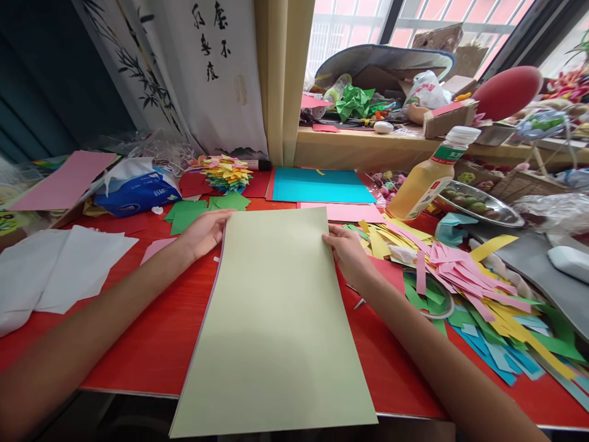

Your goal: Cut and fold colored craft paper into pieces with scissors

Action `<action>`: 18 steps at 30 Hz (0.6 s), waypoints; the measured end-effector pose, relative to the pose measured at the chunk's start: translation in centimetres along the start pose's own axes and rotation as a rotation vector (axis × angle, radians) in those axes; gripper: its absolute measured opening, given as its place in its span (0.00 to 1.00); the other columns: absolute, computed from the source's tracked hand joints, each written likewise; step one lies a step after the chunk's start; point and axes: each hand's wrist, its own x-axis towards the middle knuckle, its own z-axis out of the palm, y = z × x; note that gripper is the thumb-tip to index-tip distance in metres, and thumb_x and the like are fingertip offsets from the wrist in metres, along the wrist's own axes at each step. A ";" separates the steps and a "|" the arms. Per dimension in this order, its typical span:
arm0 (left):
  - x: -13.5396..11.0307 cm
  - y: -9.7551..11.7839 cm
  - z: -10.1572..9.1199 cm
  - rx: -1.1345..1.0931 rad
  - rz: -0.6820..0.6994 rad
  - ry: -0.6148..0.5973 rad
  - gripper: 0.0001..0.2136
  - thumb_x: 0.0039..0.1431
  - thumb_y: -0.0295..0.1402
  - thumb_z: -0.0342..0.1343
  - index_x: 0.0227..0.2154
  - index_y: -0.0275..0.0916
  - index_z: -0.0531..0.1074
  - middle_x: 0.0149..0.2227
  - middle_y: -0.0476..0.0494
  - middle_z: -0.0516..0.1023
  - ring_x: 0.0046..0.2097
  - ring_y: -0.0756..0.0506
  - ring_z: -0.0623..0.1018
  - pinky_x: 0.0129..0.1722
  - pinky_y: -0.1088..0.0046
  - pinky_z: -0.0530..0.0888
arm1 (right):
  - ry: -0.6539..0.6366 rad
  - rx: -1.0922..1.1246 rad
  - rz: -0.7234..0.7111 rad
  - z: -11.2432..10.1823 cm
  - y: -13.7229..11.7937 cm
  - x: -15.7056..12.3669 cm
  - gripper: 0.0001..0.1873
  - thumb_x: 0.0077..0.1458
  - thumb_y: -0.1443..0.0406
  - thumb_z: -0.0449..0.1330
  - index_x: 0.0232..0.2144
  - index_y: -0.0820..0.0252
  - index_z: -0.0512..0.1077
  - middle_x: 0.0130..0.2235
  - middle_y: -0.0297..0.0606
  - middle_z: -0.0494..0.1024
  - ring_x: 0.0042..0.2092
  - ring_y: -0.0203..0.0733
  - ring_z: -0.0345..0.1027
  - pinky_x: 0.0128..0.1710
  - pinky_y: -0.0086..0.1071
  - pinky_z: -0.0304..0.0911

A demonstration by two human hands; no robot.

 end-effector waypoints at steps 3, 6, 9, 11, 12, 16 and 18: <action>-0.1 -0.6 0.5 -0.021 -0.030 0.031 0.04 0.50 0.28 0.52 0.23 0.35 0.67 0.20 0.48 0.68 0.23 0.52 0.70 0.22 0.79 0.67 | 0.007 0.027 -0.018 0.5 0.4 -0.2 0.19 0.49 0.69 0.53 0.46 0.56 0.66 0.42 0.38 0.77 0.39 0.44 0.73 0.35 0.36 0.69; -0.3 -1.1 0.7 -0.021 -0.036 0.066 0.04 0.50 0.30 0.53 0.24 0.36 0.67 0.20 0.48 0.69 0.24 0.51 0.71 0.22 0.78 0.68 | -0.013 0.019 0.001 0.9 0.6 -0.4 0.20 0.50 0.67 0.52 0.48 0.54 0.65 0.42 0.37 0.76 0.38 0.44 0.73 0.33 0.35 0.69; -0.6 -1.2 0.8 0.015 -0.033 0.089 0.05 0.45 0.26 0.56 0.27 0.35 0.68 0.23 0.47 0.71 0.25 0.49 0.73 0.24 0.76 0.69 | -0.003 0.007 0.014 1.1 0.6 -0.5 0.21 0.50 0.66 0.52 0.49 0.52 0.64 0.42 0.36 0.76 0.38 0.44 0.73 0.32 0.35 0.69; -0.8 -1.3 0.8 0.043 -0.022 0.098 0.10 0.42 0.23 0.56 0.31 0.36 0.68 0.23 0.47 0.71 0.25 0.48 0.73 0.25 0.73 0.70 | 0.004 -0.012 0.037 1.0 0.5 -0.5 0.22 0.49 0.67 0.52 0.49 0.54 0.64 0.42 0.37 0.76 0.37 0.44 0.73 0.32 0.35 0.69; -0.9 -1.3 0.9 0.051 -0.009 0.100 0.11 0.42 0.22 0.56 0.32 0.37 0.68 0.24 0.48 0.71 0.25 0.48 0.73 0.25 0.72 0.70 | 0.002 -0.024 0.049 1.0 0.4 -0.5 0.22 0.49 0.67 0.53 0.49 0.54 0.64 0.42 0.38 0.76 0.37 0.45 0.73 0.32 0.36 0.69; -1.1 -1.3 0.9 0.056 0.141 0.119 0.10 0.44 0.24 0.55 0.32 0.39 0.68 0.25 0.50 0.69 0.27 0.50 0.72 0.28 0.74 0.70 | -0.050 -0.035 0.080 0.7 0.2 -0.3 0.20 0.49 0.67 0.54 0.46 0.55 0.67 0.40 0.39 0.77 0.37 0.46 0.73 0.33 0.37 0.69; -0.9 -1.5 0.8 0.077 0.213 0.138 0.10 0.45 0.25 0.55 0.33 0.40 0.67 0.26 0.51 0.69 0.28 0.51 0.72 0.29 0.75 0.69 | -0.068 -0.057 0.075 0.6 0.3 -0.3 0.18 0.48 0.67 0.55 0.44 0.55 0.69 0.40 0.39 0.77 0.38 0.46 0.73 0.34 0.37 0.69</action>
